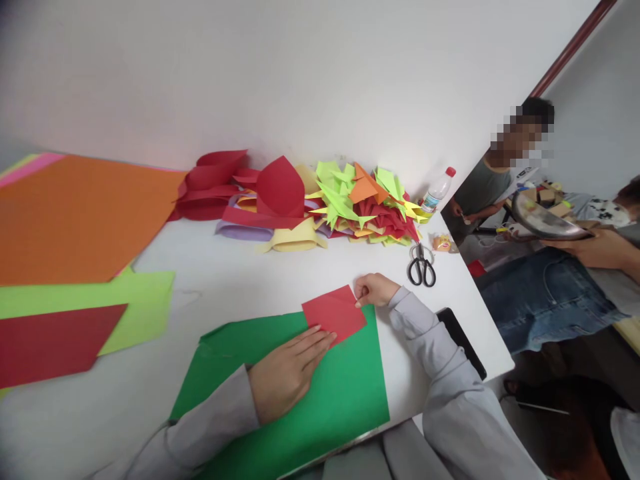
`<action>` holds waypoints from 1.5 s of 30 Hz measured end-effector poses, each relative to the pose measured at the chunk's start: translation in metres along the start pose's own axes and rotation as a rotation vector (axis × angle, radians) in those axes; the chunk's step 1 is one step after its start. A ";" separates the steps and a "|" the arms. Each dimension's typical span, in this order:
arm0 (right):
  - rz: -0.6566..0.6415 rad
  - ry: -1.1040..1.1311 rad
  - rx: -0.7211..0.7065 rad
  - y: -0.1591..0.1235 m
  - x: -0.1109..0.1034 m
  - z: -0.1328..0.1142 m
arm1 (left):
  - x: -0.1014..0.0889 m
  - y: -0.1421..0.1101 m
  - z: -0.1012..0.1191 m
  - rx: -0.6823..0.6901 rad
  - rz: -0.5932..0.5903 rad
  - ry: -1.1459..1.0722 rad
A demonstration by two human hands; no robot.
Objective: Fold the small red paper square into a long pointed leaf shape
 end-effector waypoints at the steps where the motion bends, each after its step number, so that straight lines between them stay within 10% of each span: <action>1: 0.004 -0.008 -0.002 -0.001 0.000 0.000 | 0.000 -0.001 0.000 -0.004 -0.008 -0.006; 12: 0.307 -0.391 -0.054 -0.029 0.017 -0.026 | -0.010 0.039 -0.006 0.007 0.064 0.077; 29: -0.014 -0.336 0.118 -0.006 0.007 -0.028 | 0.004 0.028 0.006 -0.086 0.123 0.152; 37: -0.012 -0.301 0.104 -0.005 0.004 -0.029 | 0.023 0.039 -0.008 -0.117 -0.140 0.148; 45: -0.004 -0.266 0.105 -0.005 0.003 -0.029 | 0.020 0.039 0.000 -0.054 -0.145 0.214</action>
Point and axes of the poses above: each hand's wrist, its own y-axis towards the middle knuckle, its own x-axis out of the palm, z = x × y, the point moved 4 cm from there along y, towards the middle knuckle, and after that the axes turned 8 degrees about x, right-handed, at the moved point
